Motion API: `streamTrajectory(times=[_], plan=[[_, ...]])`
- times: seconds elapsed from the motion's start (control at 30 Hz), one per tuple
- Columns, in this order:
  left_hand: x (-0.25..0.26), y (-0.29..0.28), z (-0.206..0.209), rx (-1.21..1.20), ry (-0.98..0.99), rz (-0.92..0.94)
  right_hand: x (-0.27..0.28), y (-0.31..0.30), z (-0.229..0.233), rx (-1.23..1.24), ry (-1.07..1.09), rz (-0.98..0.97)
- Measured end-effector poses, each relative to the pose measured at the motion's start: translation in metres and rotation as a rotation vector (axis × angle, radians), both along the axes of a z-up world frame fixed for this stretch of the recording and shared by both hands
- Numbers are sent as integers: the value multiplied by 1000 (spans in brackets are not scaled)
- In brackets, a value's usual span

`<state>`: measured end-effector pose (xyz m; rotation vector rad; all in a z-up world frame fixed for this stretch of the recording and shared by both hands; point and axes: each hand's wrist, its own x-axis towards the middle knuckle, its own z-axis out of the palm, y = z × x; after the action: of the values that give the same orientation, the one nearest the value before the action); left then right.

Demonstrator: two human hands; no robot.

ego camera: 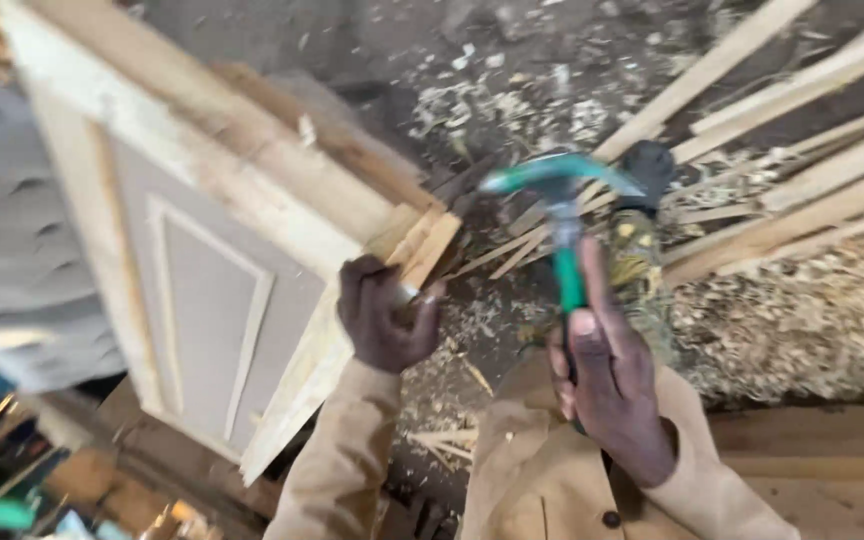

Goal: Repair a wooden furniture frame using various hand tools like a saw, hammer, and plane

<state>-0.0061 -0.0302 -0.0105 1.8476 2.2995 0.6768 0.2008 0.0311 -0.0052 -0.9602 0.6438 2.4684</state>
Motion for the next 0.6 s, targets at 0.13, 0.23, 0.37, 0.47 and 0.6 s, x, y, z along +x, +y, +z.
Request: streamTrajectory(times=[0.13,0.23,0.37,0.47,0.6], plan=[[-2,-7,20,-75,-23,-60,-3,14,19,1280,-285,756],[-1,-6,-4,-61,-65,-62,0,13,14,1188,-452,607],[7,1,9,-31,-94,-39,-3,-16,3,1105,-340,847],[5,5,18,13,-109,-68,4,11,13,1264,-314,741],[5,-2,13,20,-88,-21,0,-6,8,1190,-479,776]])
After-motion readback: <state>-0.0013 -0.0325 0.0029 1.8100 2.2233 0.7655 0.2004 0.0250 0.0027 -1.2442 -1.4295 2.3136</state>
